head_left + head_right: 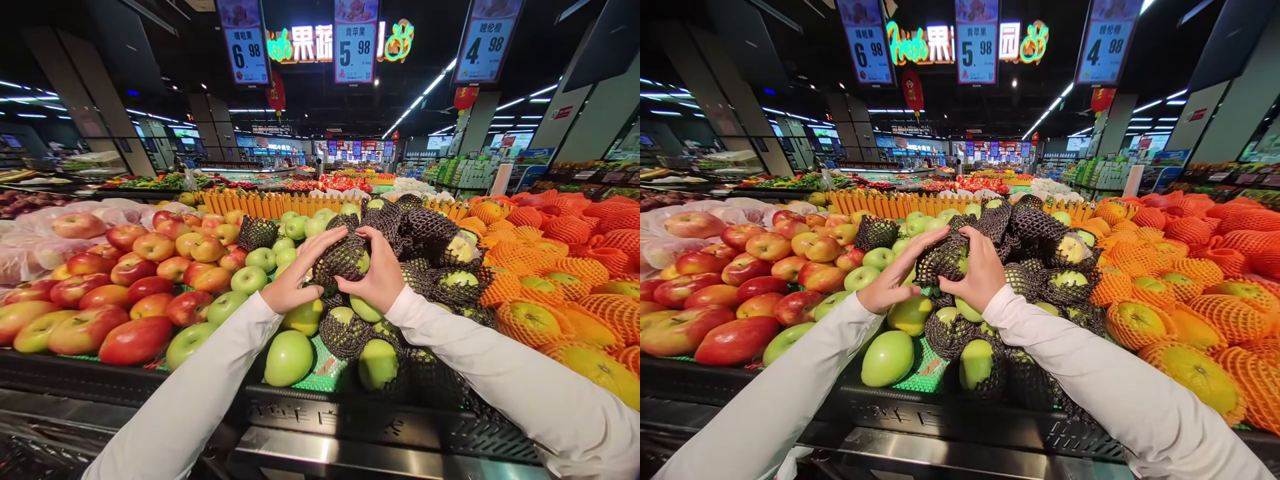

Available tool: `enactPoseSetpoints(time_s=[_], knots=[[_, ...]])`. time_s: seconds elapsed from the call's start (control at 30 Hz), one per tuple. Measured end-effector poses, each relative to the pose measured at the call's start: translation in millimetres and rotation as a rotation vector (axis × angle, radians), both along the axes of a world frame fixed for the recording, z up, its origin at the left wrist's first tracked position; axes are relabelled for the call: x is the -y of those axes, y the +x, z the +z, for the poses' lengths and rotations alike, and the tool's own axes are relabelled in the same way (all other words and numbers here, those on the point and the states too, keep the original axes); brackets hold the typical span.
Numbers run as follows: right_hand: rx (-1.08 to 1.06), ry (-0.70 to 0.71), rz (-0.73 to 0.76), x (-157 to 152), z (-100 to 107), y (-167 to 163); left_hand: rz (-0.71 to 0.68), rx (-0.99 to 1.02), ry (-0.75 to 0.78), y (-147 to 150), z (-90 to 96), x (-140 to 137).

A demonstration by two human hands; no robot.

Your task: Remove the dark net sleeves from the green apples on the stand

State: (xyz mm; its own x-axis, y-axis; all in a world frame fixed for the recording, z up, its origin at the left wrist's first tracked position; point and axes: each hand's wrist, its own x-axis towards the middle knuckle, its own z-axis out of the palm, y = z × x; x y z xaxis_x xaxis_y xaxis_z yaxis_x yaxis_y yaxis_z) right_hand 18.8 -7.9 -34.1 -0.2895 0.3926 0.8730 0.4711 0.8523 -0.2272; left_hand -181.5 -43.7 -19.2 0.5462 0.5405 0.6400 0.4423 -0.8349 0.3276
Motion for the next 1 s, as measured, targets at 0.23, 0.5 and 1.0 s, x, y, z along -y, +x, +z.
enactPoseSetpoints(time_s=[0.23, 0.5, 1.0], knots=[[0.107, 0.072, 0.101, -1, 1, 0, 0.095, -0.152, 0.171, 1, -0.9, -3], [0.173, -0.072, 0.200, -1, -1, 1, 0.321, -0.289, 0.222, 4, -3.7, -3], [0.038, -0.005, 0.152, 9, 5, 3, 0.679, 0.046, -0.212, -3, -24.6, -28]])
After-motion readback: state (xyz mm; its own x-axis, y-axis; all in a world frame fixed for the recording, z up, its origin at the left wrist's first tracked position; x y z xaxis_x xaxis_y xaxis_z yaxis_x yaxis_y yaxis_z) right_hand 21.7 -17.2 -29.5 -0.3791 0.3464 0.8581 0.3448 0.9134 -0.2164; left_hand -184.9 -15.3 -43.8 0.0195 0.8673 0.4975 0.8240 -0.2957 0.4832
